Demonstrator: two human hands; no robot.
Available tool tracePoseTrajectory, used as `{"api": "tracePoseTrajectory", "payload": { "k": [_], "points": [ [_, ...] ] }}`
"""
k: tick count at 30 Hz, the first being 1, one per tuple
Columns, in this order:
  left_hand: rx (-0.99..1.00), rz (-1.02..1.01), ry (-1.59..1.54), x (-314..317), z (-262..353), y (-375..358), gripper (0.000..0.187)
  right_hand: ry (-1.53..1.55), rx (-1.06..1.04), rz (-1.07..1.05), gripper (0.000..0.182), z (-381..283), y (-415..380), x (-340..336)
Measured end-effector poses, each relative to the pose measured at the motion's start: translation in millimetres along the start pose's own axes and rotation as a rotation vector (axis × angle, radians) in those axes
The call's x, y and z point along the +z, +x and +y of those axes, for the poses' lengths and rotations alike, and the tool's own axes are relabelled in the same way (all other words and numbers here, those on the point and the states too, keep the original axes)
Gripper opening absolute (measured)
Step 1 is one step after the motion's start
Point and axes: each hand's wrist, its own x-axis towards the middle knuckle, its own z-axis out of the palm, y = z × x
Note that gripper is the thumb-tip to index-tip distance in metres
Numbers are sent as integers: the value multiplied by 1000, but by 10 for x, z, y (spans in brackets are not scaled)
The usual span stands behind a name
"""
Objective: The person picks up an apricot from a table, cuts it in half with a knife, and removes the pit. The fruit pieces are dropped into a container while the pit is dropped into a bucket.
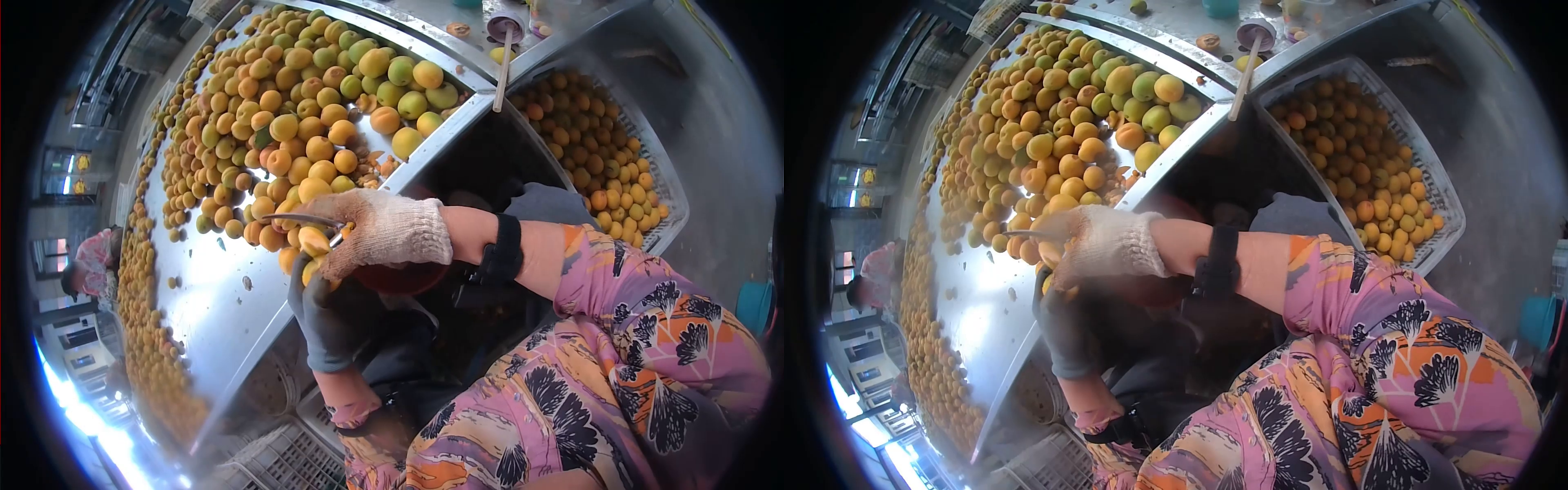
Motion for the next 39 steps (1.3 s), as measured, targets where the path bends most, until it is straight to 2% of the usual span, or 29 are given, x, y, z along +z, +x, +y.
{"api": "tracePoseTrajectory", "payload": {
  "k": [1, 2, 4, 5, 6, 7, 8, 10, 11, 13, 14, 16, 17, 18, 20, 21, 24, 25, 27, 28, 30, 31, 32, 34, 36, 38, 39],
  "points": [
    [-372, 142, -517, 68, -19, -50, 30, 48, 35, -40, 58, 3, 3, 13],
    [-371, 138, -518, 73, -39, -81, 30, 95, 70, -79, 56, 4, -1, 26],
    [36, -31, 190, 10, 153, 27, 26, 203, 106, -100, 51, -9, -30, 68],
    [38, -31, 191, 7, 245, 67, 26, 336, 100, -52, 50, -32, -50, 96],
    [-170, 10, 16, 19, 338, 100, 27, 469, 93, -5, 49, -60, -63, 109],
    [-378, 53, -160, 30, 382, 117, 29, 468, 92, -9, 49, -93, -75, 107],
    [-379, 61, -158, 55, 351, 111, 29, 454, 78, 3, 49, -125, -94, 99],
    [-557, 273, -1048, 102, 255, 78, 38, 426, 52, 18, 48, -212, -136, 87],
    [-556, 290, -1045, 89, 228, 78, 38, 413, 39, 21, 48, -251, -148, 90],
    [-696, 389, -1333, 43, 192, 86, 44, 389, 13, 25, 48, -296, -134, 111],
    [-692, 405, -1331, 47, 150, 46, 44, 388, 13, 10, 48, -240, -104, 135],
    [-405, 249, -743, 96, 176, 47, 47, 60, -201, 34, 51, -159, -44, 172],
    [-568, 413, -1298, 87, 210, 68, 46, -6, -109, 6, 51, -136, -80, 210],
    [-565, 425, -1301, 83, 160, 53, 46, -175, -177, 16, 49, -157, -108, 256],
    [-555, 329, -1647, 74, 35, 10, 46, -338, -176, -14, 38, -93, -143, 340],
    [-514, 377, -1551, 78, 43, -13, 47, -475, -154, -41, 39, -141, -178, 345],
    [-593, 420, -1484, 97, -51, -73, 48, -475, -77, -70, 39, -182, -186, 390],
    [-593, 423, -1485, 79, 101, 12, 48, -475, -77, -72, 39, -178, -179, 399],
    [-709, 566, -1382, 57, 415, 155, 49, -64, -212, 85, 38, -155, -142, 425],
    [-708, 568, -1384, 49, 302, 95, 49, -116, -337, 183, 45, -61, -54, 414],
    [-568, 254, -1751, 36, -15, -70, 54, -73, -250, 278, 38, -86, 3, 295],
    [-729, 428, -1581, 52, 182, 41, 57, 282, 227, 247, 28, -429, -59, 194],
    [-729, 425, -1583, 74, 229, 54, 57, 280, 226, 249, 28, -415, -47, 165],
    [-744, 480, -1434, 97, 279, 79, 56, 365, 432, 265, 21, -348, -14, 125],
    [-774, 552, -1332, 95, 350, 127, 56, 287, 404, 249, 21, -239, -29, 166],
    [-801, 628, -1229, 71, 395, 171, 57, 191, 480, 214, 22, -168, -56, 228],
    [-810, 663, -1188, 50, 406, 195, 58, 112, 434, 162, 24, -145, -61, 221]
  ]
}}
